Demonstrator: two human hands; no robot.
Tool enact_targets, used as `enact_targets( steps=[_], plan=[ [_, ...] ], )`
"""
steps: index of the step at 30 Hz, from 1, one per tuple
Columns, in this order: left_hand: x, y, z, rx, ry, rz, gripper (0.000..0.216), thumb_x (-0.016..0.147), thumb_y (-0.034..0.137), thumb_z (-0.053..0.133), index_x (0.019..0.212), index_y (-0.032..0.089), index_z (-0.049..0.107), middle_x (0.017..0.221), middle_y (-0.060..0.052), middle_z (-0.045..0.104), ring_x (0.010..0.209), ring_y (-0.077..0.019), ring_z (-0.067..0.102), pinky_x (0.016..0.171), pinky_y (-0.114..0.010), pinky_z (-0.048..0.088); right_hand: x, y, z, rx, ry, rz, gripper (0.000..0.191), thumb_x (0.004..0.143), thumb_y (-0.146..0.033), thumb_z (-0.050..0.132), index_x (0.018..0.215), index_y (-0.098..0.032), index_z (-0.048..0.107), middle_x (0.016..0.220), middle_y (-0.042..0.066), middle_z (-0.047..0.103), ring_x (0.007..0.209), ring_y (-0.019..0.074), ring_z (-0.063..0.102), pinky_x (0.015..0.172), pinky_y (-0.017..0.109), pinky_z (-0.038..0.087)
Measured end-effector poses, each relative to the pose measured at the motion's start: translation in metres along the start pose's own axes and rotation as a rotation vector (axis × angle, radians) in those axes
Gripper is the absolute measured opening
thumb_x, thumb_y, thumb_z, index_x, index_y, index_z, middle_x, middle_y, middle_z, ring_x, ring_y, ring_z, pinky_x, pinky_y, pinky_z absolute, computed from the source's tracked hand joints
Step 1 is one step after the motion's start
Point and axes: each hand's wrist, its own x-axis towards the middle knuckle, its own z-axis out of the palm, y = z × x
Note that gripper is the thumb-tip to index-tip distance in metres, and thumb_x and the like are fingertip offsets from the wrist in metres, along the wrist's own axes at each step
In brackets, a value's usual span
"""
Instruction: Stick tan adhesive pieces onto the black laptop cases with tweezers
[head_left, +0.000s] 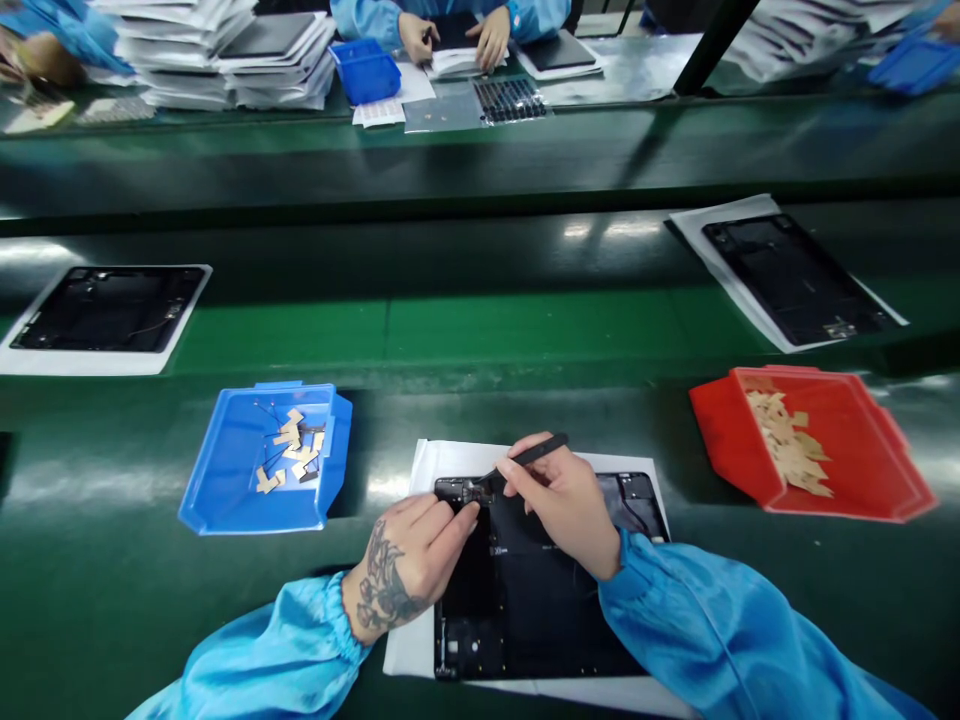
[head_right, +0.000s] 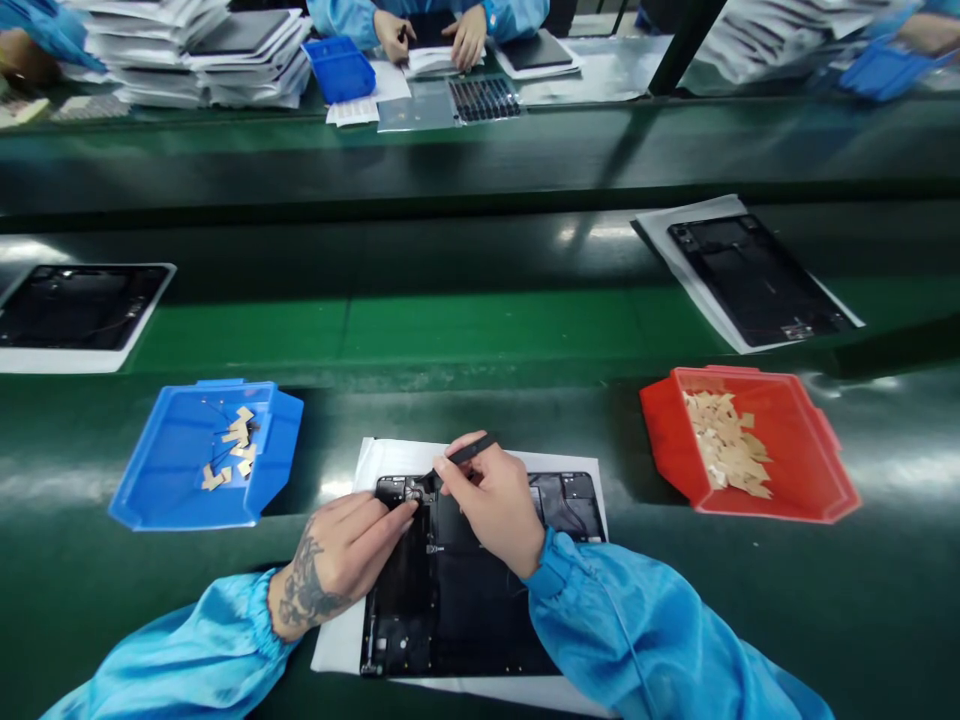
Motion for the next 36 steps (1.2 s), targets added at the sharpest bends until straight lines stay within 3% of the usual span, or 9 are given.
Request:
enact_targets(
  steps=[15,27,36],
  plan=[
    [0.0004,0.0011,-0.0014,-0.010,-0.020,-0.053,0.023,0.086,0.008,0.053,0.108,0.008,0.059,0.065,-0.002,0.052,0.059,-0.0158,0.045,0.052,-0.030,0.037,-0.0009,0.0007,0.0022,-0.023,0.014,-0.014,0.018,0.084,-0.036,0.063,0.087,-0.020,0.056,0.061,-0.001,0.062,0.054,0.0151,0.063,0.045,0.023,0.046],
    [0.0048,0.0041,0.0009,0.141,-0.063,-0.125,0.031,0.086,0.019,0.053,0.114,0.007,0.058,0.068,-0.005,0.055,0.062,-0.0188,0.053,0.055,-0.033,0.043,-0.0017,0.0001,0.0017,-0.027,0.010,-0.009,0.019,0.084,-0.038,0.063,0.087,-0.020,0.057,0.066,0.001,0.063,0.055,0.0152,0.063,0.047,0.024,0.049],
    [0.0082,0.0069,0.0029,0.153,-0.054,-0.173,0.028,0.085,0.021,0.053,0.109,0.008,0.060,0.070,-0.005,0.056,0.063,-0.0191,0.053,0.055,-0.033,0.042,-0.0065,-0.0052,-0.0047,-0.284,0.018,-0.200,0.018,0.088,-0.038,0.059,0.080,-0.021,0.060,0.071,0.002,0.065,0.060,0.0164,0.065,0.059,0.028,0.053]
  ],
)
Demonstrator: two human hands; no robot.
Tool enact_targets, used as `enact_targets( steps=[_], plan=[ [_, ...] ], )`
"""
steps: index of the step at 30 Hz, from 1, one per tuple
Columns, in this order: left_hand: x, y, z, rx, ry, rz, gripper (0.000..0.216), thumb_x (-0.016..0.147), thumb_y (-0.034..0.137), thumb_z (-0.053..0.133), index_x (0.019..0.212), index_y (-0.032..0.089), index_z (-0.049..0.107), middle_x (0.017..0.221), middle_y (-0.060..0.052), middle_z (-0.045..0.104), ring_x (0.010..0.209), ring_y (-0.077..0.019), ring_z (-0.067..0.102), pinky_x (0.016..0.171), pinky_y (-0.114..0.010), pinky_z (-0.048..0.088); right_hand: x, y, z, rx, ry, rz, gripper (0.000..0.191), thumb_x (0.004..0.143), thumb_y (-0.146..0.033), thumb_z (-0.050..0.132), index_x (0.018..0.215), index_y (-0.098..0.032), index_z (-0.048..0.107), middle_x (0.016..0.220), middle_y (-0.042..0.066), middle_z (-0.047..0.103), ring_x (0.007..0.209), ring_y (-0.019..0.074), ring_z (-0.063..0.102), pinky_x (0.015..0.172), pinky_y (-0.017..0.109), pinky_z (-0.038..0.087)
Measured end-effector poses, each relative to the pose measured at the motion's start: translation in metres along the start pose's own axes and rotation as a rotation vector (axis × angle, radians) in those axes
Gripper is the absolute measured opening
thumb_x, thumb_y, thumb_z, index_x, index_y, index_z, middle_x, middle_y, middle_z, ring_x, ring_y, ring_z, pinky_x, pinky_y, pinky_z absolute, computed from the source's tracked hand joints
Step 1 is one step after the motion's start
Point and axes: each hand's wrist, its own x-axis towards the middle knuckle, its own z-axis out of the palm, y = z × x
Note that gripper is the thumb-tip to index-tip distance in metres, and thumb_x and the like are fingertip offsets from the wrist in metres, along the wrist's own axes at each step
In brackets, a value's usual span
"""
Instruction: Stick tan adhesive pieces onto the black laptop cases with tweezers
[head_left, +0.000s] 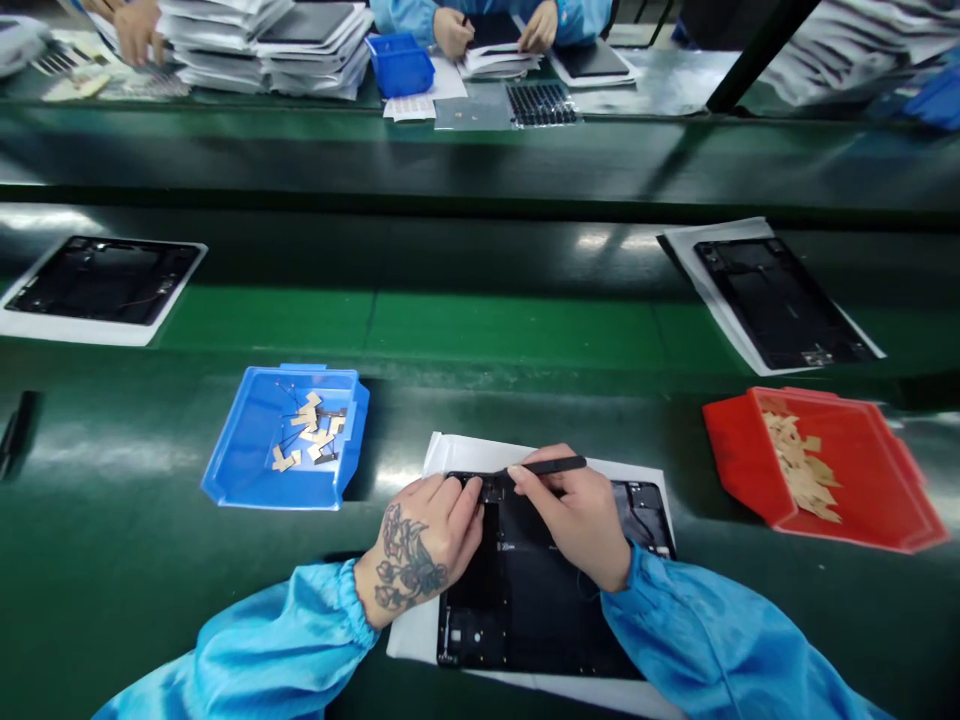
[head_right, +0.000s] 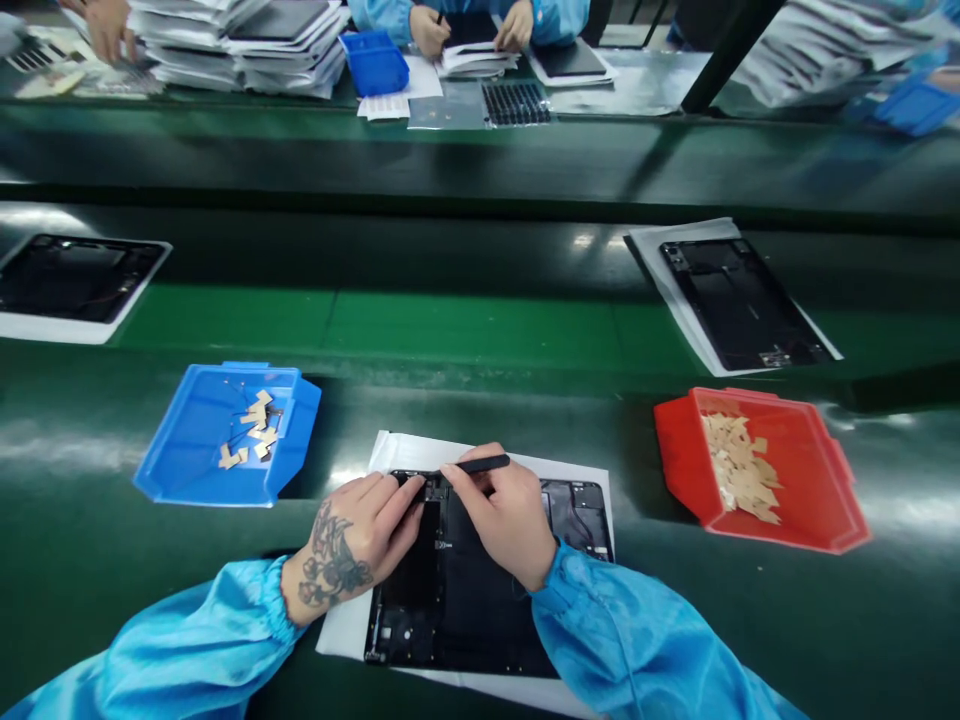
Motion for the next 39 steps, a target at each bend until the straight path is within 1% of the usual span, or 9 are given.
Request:
enact_targets(
  steps=[3,5,13,20,25,29,32,36,39],
  plan=[
    [0.001,0.001,-0.001,0.006,-0.007,-0.014,0.027,0.086,0.022,0.052,0.108,0.009,0.060,0.069,-0.005,0.056,0.063,-0.0191,0.053,0.054,-0.033,0.041,-0.001,-0.004,-0.008,-0.117,0.094,-0.109,0.019,0.090,-0.035,0.058,0.078,-0.021,0.062,0.077,0.004,0.065,0.068,0.0176,0.066,0.064,0.029,0.053],
    [0.001,0.002,-0.002,0.009,-0.015,-0.017,0.027,0.087,0.022,0.050,0.108,0.009,0.060,0.070,-0.005,0.056,0.064,-0.0193,0.053,0.054,-0.034,0.042,-0.002,-0.007,-0.015,-0.155,0.147,-0.122,0.018,0.089,-0.035,0.058,0.078,-0.021,0.062,0.079,0.005,0.065,0.071,0.0182,0.066,0.064,0.028,0.053],
    [0.002,0.001,-0.002,-0.018,-0.026,-0.021,0.028,0.086,0.023,0.049,0.107,0.008,0.060,0.073,-0.006,0.056,0.067,-0.0205,0.053,0.055,-0.035,0.043,-0.003,-0.005,-0.015,-0.046,-0.019,-0.007,0.018,0.088,-0.038,0.060,0.085,-0.020,0.061,0.083,0.005,0.067,0.067,0.0178,0.068,0.055,0.025,0.054],
    [0.002,0.002,-0.004,-0.071,-0.014,-0.035,0.034,0.084,0.031,0.052,0.107,0.007,0.061,0.073,-0.007,0.057,0.067,-0.0218,0.053,0.055,-0.035,0.042,-0.001,0.001,-0.013,0.118,-0.025,0.181,0.027,0.085,-0.044,0.063,0.090,-0.019,0.055,0.070,0.004,0.069,0.065,0.0193,0.069,0.060,0.028,0.056],
    [0.003,0.003,-0.005,-0.095,0.005,-0.033,0.037,0.083,0.033,0.053,0.107,0.005,0.062,0.073,-0.008,0.057,0.067,-0.0223,0.052,0.054,-0.036,0.042,0.003,0.004,-0.011,0.302,-0.032,0.279,0.033,0.081,-0.047,0.066,0.089,-0.018,0.052,0.072,0.003,0.066,0.064,0.0167,0.068,0.059,0.028,0.060],
    [0.004,0.002,-0.005,-0.104,-0.005,-0.032,0.036,0.084,0.032,0.053,0.106,0.005,0.062,0.071,-0.008,0.056,0.067,-0.0221,0.051,0.054,-0.036,0.043,0.005,0.008,-0.009,0.342,-0.030,0.313,0.033,0.081,-0.046,0.068,0.089,-0.017,0.052,0.071,0.003,0.065,0.063,0.0155,0.067,0.058,0.027,0.060],
    [0.003,0.002,-0.004,-0.102,-0.002,-0.035,0.036,0.084,0.033,0.052,0.106,0.006,0.063,0.081,-0.011,0.060,0.076,-0.0246,0.053,0.061,-0.038,0.046,0.005,0.008,-0.008,0.342,-0.026,0.307,0.033,0.081,-0.045,0.068,0.089,-0.017,0.052,0.068,0.001,0.064,0.063,0.0155,0.067,0.058,0.026,0.060],
    [0.001,0.001,-0.004,-0.145,0.011,-0.030,0.036,0.084,0.033,0.052,0.108,0.007,0.062,0.108,-0.016,0.061,0.101,-0.0298,0.052,0.083,-0.045,0.046,0.004,0.006,-0.008,0.317,-0.016,0.287,0.032,0.081,-0.045,0.067,0.088,-0.017,0.053,0.069,0.002,0.065,0.063,0.0159,0.068,0.058,0.027,0.060],
    [0.001,0.000,-0.005,-0.179,-0.032,-0.035,0.042,0.085,0.038,0.052,0.112,0.008,0.061,0.112,-0.015,0.061,0.103,-0.0300,0.051,0.086,-0.045,0.044,0.004,0.005,-0.009,0.286,-0.019,0.262,0.031,0.082,-0.044,0.066,0.088,-0.017,0.053,0.070,0.002,0.065,0.063,0.0169,0.068,0.059,0.028,0.060]
  ],
)
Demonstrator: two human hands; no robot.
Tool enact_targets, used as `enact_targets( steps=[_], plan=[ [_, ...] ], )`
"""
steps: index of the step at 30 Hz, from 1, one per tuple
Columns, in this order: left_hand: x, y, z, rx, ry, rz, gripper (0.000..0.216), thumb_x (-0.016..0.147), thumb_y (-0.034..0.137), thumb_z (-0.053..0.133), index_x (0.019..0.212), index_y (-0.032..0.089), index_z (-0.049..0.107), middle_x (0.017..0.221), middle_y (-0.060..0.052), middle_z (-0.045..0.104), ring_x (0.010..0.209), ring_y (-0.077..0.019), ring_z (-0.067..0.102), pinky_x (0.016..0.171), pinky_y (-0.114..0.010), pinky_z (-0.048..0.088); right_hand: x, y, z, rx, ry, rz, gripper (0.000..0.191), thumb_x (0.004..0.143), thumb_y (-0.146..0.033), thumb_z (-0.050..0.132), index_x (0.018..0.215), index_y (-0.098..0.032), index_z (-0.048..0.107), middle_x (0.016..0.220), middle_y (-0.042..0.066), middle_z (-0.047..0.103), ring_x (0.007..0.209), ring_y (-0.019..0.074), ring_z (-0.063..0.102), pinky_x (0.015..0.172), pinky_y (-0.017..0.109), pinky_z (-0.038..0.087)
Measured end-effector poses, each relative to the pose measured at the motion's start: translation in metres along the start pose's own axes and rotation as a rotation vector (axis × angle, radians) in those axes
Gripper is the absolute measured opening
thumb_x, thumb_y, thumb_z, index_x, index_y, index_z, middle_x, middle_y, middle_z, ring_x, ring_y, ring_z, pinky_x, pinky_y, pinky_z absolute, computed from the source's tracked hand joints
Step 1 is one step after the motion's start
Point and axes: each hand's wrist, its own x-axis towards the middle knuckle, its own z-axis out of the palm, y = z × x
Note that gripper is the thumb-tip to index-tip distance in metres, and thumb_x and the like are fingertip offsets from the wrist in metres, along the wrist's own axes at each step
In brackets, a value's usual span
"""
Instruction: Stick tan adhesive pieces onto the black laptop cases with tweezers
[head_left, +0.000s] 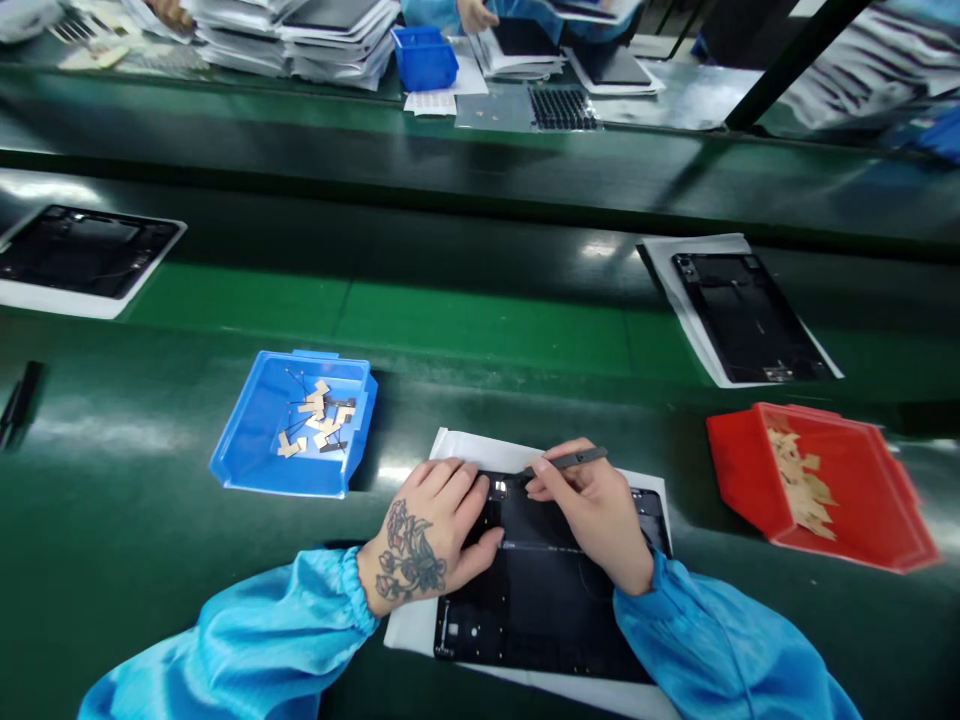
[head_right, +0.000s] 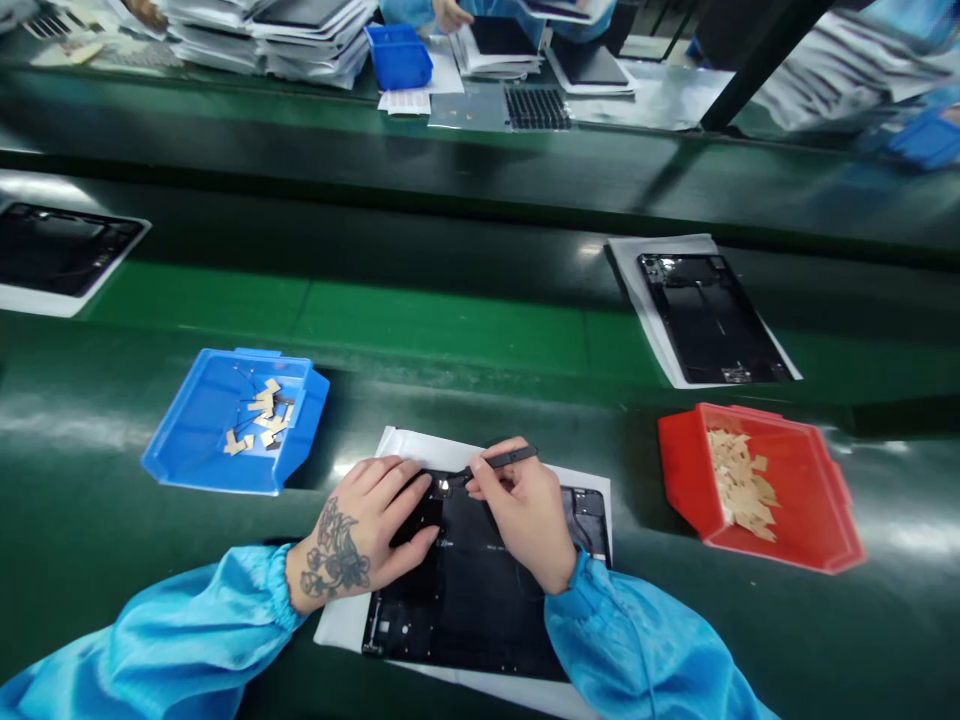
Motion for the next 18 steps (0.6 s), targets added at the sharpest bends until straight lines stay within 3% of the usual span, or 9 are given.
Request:
enact_targets(
  steps=[7,11,18],
  plan=[
    [0.004,0.006,-0.003,-0.030,-0.125,-0.081,0.049,0.083,0.044,0.054,0.123,0.017,0.057,0.116,-0.014,0.055,0.107,-0.0311,0.048,0.089,-0.048,0.040,-0.007,0.000,-0.016,-0.134,0.123,-0.091,0.024,0.084,-0.041,0.066,0.090,-0.019,0.056,0.076,0.004,0.069,0.067,0.0194,0.070,0.063,0.030,0.059],
    [0.004,0.009,-0.003,-0.046,-0.152,-0.137,0.051,0.081,0.044,0.056,0.128,0.022,0.053,0.119,-0.014,0.050,0.110,-0.0318,0.044,0.091,-0.049,0.037,-0.011,0.004,-0.015,0.089,0.004,-0.104,0.020,0.086,-0.035,0.064,0.098,-0.021,0.058,0.100,0.007,0.069,0.084,0.0194,0.070,0.071,0.031,0.061],
    [-0.004,0.003,-0.004,-0.166,-0.131,-0.161,0.043,0.081,0.037,0.059,0.122,0.024,0.058,0.123,-0.013,0.044,0.112,-0.0297,0.043,0.093,-0.047,0.038,-0.007,0.009,-0.002,0.046,-0.143,-0.263,0.006,0.081,-0.020,0.070,0.085,-0.021,0.067,0.092,0.004,0.072,0.091,0.0185,0.069,0.083,0.031,0.056]
  ],
)
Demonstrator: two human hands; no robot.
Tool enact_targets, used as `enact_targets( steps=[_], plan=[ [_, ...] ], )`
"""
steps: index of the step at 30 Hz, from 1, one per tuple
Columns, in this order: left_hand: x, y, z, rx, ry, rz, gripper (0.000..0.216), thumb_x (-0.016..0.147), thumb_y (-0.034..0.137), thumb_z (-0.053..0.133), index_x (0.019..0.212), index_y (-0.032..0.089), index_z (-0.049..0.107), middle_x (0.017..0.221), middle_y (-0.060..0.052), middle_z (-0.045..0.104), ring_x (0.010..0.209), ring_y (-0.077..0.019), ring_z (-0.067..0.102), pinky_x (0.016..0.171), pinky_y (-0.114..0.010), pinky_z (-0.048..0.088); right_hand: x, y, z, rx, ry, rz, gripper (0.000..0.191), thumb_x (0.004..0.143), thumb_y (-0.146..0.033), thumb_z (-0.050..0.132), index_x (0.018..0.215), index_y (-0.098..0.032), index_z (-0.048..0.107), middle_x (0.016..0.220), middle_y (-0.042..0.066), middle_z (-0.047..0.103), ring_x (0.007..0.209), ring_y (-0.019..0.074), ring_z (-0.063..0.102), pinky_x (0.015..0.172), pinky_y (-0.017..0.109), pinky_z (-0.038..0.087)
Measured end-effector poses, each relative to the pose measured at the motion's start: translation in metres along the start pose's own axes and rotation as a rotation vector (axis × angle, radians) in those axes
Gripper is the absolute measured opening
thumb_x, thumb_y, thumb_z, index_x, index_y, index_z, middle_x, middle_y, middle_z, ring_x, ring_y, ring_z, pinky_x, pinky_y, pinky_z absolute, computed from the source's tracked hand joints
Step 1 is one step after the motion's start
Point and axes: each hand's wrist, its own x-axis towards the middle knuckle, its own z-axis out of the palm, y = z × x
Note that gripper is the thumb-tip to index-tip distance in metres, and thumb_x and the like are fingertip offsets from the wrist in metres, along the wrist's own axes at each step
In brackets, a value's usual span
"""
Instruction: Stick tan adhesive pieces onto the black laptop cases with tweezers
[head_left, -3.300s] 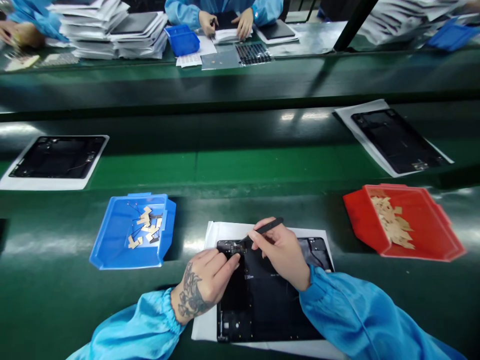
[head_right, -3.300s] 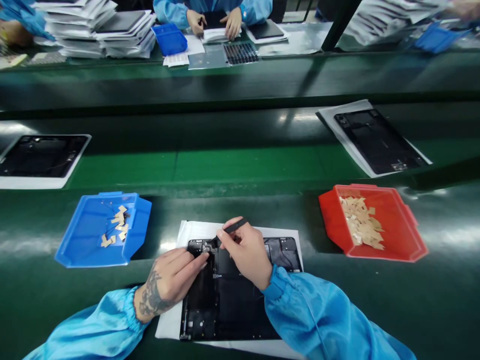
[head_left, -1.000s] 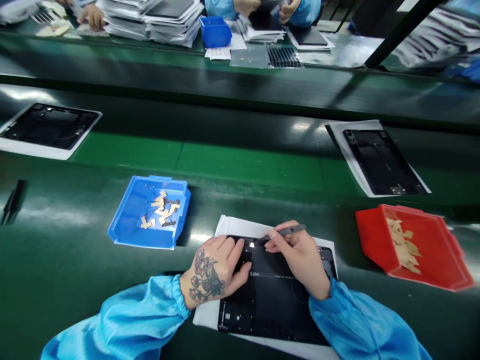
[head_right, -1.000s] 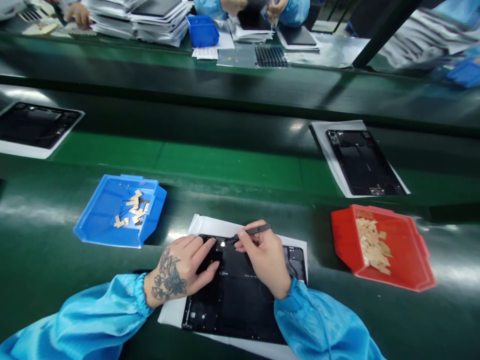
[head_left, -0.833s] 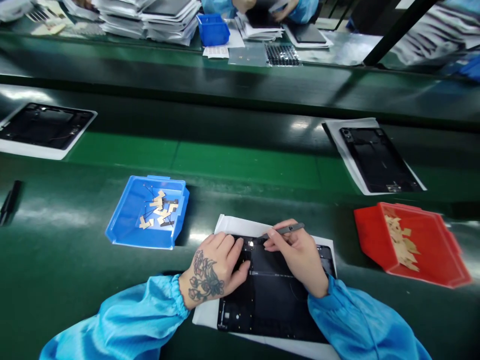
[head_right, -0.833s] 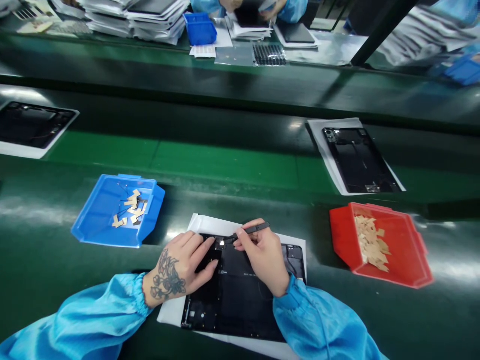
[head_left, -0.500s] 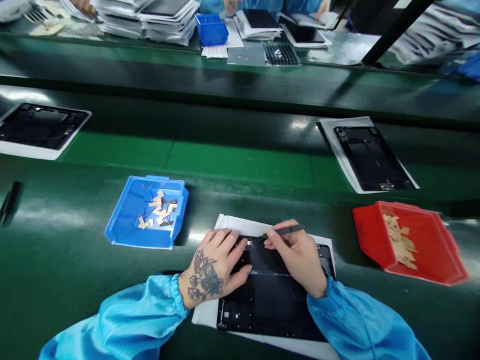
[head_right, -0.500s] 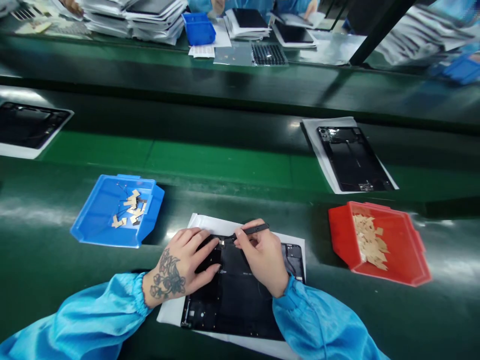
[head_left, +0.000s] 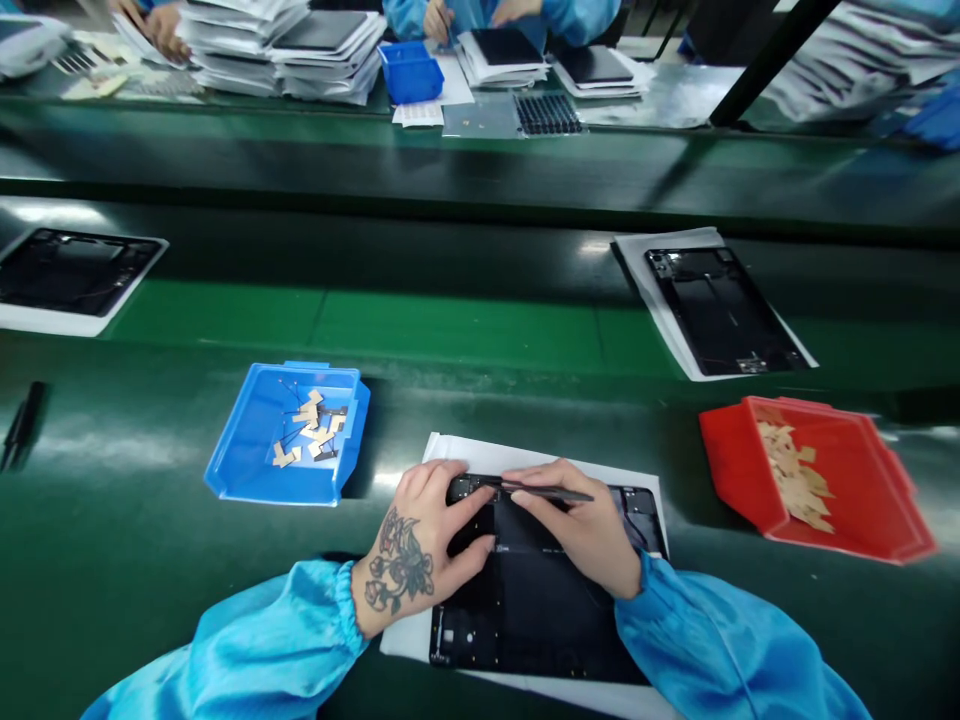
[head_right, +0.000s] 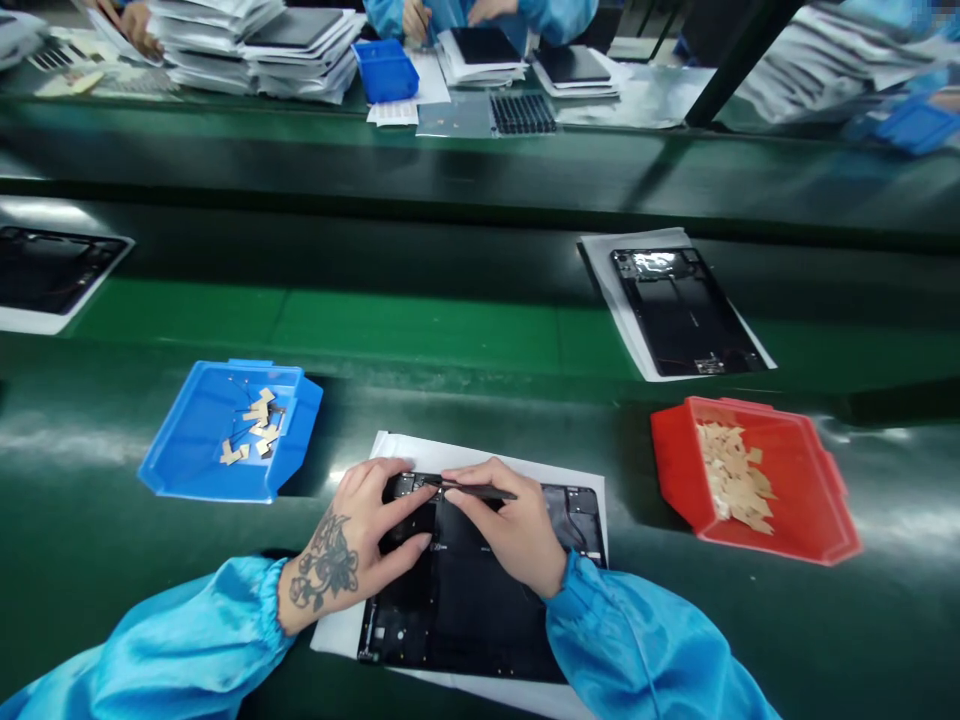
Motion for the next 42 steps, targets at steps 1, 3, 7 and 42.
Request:
enact_targets(
  steps=[1,3,7,42],
  plan=[
    [-0.001,-0.001,0.000,-0.001,0.006,0.003,0.042,0.082,0.037,0.058,0.122,0.024,0.058,0.124,-0.013,0.044,0.113,-0.0298,0.043,0.093,-0.047,0.038,0.001,0.000,0.001,0.012,-0.011,-0.017,0.005,0.080,-0.018,0.070,0.084,-0.021,0.067,0.093,0.004,0.072,0.092,0.0187,0.069,0.085,0.032,0.056],
    [-0.001,-0.001,0.000,0.005,0.012,0.007,0.042,0.082,0.035,0.058,0.122,0.024,0.058,0.124,-0.013,0.044,0.113,-0.0303,0.043,0.092,-0.048,0.038,0.003,0.001,0.001,0.026,-0.033,-0.038,0.006,0.080,-0.017,0.069,0.084,-0.021,0.067,0.095,0.004,0.073,0.093,0.0193,0.069,0.086,0.033,0.055],
    [0.000,0.001,0.000,0.005,0.014,0.010,0.040,0.081,0.033,0.060,0.120,0.024,0.059,0.122,-0.013,0.045,0.112,-0.0309,0.043,0.091,-0.049,0.039,0.003,0.000,0.003,0.032,-0.059,-0.044,0.005,0.080,-0.019,0.069,0.084,-0.022,0.068,0.098,0.004,0.073,0.094,0.0209,0.068,0.087,0.036,0.055],
    [0.061,-0.010,-0.006,-0.175,-0.106,-0.020,0.037,0.077,0.011,0.058,0.113,0.023,0.059,0.104,-0.003,0.057,0.098,-0.0201,0.049,0.090,-0.037,0.041,-0.022,-0.046,-0.083,-0.050,0.077,0.268,0.041,0.092,-0.054,0.045,0.079,-0.017,0.058,0.056,-0.003,0.047,0.047,0.0086,0.039,0.047,0.022,0.033]
  ],
)
